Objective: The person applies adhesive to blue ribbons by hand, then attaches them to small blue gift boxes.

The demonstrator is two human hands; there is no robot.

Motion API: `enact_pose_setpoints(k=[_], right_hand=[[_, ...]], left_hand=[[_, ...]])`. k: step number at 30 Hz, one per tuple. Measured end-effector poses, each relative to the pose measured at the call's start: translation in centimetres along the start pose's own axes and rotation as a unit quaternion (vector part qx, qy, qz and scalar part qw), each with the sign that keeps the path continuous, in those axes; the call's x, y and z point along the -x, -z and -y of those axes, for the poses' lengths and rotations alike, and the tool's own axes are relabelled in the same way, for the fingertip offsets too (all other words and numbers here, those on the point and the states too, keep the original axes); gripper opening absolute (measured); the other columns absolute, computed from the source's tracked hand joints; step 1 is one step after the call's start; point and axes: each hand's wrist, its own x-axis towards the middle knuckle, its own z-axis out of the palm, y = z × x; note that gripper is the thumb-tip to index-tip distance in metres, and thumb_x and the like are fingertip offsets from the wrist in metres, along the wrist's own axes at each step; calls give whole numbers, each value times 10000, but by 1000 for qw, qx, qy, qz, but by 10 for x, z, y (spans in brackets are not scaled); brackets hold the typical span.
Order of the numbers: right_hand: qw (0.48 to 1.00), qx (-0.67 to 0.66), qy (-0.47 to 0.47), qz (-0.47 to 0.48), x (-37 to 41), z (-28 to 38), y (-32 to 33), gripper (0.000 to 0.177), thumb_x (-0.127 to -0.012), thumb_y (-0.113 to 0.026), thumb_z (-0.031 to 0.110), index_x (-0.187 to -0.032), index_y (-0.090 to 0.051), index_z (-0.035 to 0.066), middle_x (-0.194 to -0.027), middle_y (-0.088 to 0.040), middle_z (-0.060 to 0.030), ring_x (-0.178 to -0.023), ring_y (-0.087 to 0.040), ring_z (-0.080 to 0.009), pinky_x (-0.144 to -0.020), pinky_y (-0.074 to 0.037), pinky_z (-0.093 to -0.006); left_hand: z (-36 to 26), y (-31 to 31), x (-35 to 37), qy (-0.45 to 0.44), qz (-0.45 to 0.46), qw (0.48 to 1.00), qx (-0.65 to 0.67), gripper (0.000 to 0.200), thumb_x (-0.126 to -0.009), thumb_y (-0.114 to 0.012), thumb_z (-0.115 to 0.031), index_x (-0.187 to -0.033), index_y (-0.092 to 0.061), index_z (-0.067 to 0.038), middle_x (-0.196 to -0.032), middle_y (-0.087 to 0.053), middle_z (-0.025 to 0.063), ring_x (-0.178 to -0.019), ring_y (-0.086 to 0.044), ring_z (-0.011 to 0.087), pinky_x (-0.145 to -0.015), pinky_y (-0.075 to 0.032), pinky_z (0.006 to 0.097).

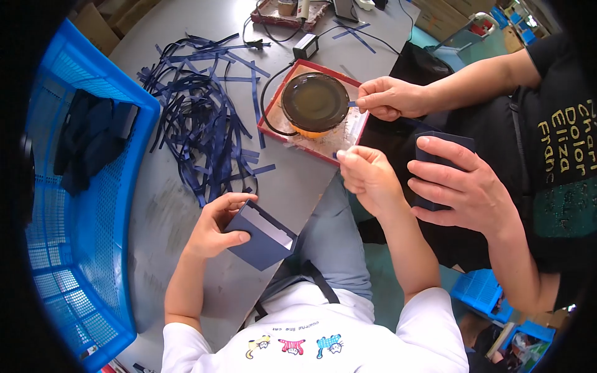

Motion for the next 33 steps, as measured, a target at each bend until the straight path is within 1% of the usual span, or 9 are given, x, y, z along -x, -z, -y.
enact_pose_setpoints(k=[4,6,8,10,13,14,17,27,33], right_hand=[[997,21,-34,72,19,0,-25,186,-849,-596,92,-679,-537,46,-532,-394,64,-441,-301,-14,-415,-207,-186],[985,143,-12,99,27,1,-39,182,-806,-650,85,-657,-567,20,-548,-472,38,-476,-374,-11,-439,-240,-175],[958,250,-1,140,36,7,-55,159,-780,-682,88,-661,-606,14,-575,-521,29,-505,-412,-9,-459,-280,-173],[921,343,-17,182,44,14,-74,151,-776,-681,94,-678,-615,1,-566,-513,37,-499,-407,-10,-454,-285,-184],[867,429,37,253,49,11,-87,150,-763,-667,97,-678,-611,-12,-539,-542,-17,-459,-440,-57,-438,-317,-221],[858,441,36,260,50,9,-91,163,-761,-660,113,-671,-605,-13,-546,-560,-56,-439,-457,-103,-439,-340,-240],[825,494,42,270,51,7,-97,180,-758,-651,130,-666,-600,-15,-556,-571,-76,-435,-474,-132,-440,-355,-253],[798,535,69,271,51,0,-102,129,-734,-665,102,-665,-617,3,-565,-561,-49,-421,-482,-133,-409,-340,-234],[770,577,122,246,52,-5,-102,127,-715,-676,96,-648,-596,23,-582,-565,-44,-425,-499,-131,-406,-359,-235]], left_hand=[[-4,4,7,-16,-15,1000,11,604,-674,-754,-122,-1211,-500,-12,-1009,-601,82,-895,-581,125,-827,-461,260],[-9,5,14,-8,-24,1000,16,596,-665,-766,-127,-1190,-516,-1,-1011,-604,87,-902,-586,130,-834,-461,257],[-13,6,19,-27,-18,999,8,579,-653,-776,-119,-1162,-534,12,-998,-610,89,-896,-595,134,-833,-462,254],[-18,6,25,-38,-21,999,3,571,-646,-776,-107,-1151,-541,17,-990,-614,89,-894,-598,133,-831,-464,254],[-28,4,31,-60,-15,998,-14,564,-633,-773,-86,-1140,-550,24,-980,-621,92,-888,-603,133,-826,-466,254],[-31,3,33,-71,-9,997,-26,565,-628,-770,-77,-1139,-552,25,-977,-624,94,-885,-605,134,-824,-467,254],[-35,0,36,-94,-1,995,-45,563,-619,-765,-71,-1133,-560,31,-980,-622,97,-886,-606,136,-814,-469,250],[-38,-2,39,-113,8,992,-58,557,-610,-765,-63,-1119,-568,42,-986,-613,102,-869,-611,141,-799,-476,250],[-38,-2,38,-123,1,990,-64,559,-601,-766,-55,-1115,-569,45,-976,-616,104,-861,-611,137,-798,-474,249]])
